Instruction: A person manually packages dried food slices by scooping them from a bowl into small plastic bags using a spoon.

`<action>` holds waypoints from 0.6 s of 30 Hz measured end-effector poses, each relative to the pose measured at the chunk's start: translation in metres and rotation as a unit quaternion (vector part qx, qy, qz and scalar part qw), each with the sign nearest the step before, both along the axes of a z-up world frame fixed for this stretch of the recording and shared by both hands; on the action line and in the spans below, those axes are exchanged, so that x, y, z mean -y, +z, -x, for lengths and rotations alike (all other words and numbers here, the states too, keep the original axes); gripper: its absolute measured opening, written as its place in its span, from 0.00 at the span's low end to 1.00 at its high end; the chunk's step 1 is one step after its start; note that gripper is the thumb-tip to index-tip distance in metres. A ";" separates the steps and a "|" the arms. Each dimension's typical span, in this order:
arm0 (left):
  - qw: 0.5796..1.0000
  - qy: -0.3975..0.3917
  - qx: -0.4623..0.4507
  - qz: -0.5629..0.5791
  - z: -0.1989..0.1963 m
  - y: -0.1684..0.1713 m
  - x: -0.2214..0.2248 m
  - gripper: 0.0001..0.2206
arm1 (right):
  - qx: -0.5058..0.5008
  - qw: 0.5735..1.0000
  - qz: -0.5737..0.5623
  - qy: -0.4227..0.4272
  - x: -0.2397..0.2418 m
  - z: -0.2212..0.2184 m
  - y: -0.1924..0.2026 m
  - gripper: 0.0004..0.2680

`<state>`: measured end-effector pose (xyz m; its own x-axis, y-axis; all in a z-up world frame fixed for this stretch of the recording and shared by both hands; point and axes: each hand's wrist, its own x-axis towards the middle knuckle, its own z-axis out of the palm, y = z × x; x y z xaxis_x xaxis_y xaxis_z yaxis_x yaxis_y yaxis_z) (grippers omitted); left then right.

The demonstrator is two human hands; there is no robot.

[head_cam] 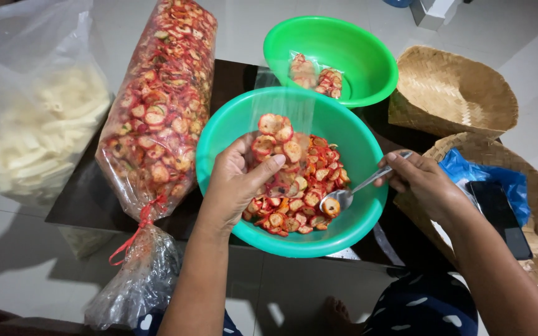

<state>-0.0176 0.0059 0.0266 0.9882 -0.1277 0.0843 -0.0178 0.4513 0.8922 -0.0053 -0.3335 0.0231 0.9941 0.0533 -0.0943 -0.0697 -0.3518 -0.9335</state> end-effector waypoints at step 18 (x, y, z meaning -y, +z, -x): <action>0.978 -0.191 0.063 -0.052 0.012 0.005 -0.006 0.21 | 0.077 0.994 -0.044 -0.069 0.033 0.031 0.114 0.13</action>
<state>-0.0296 0.0117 0.0316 0.8492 -0.5003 0.1689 0.0217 0.3527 0.9355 -0.0366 -0.3662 0.1369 0.9948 -0.0827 0.0590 0.0351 -0.2654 -0.9635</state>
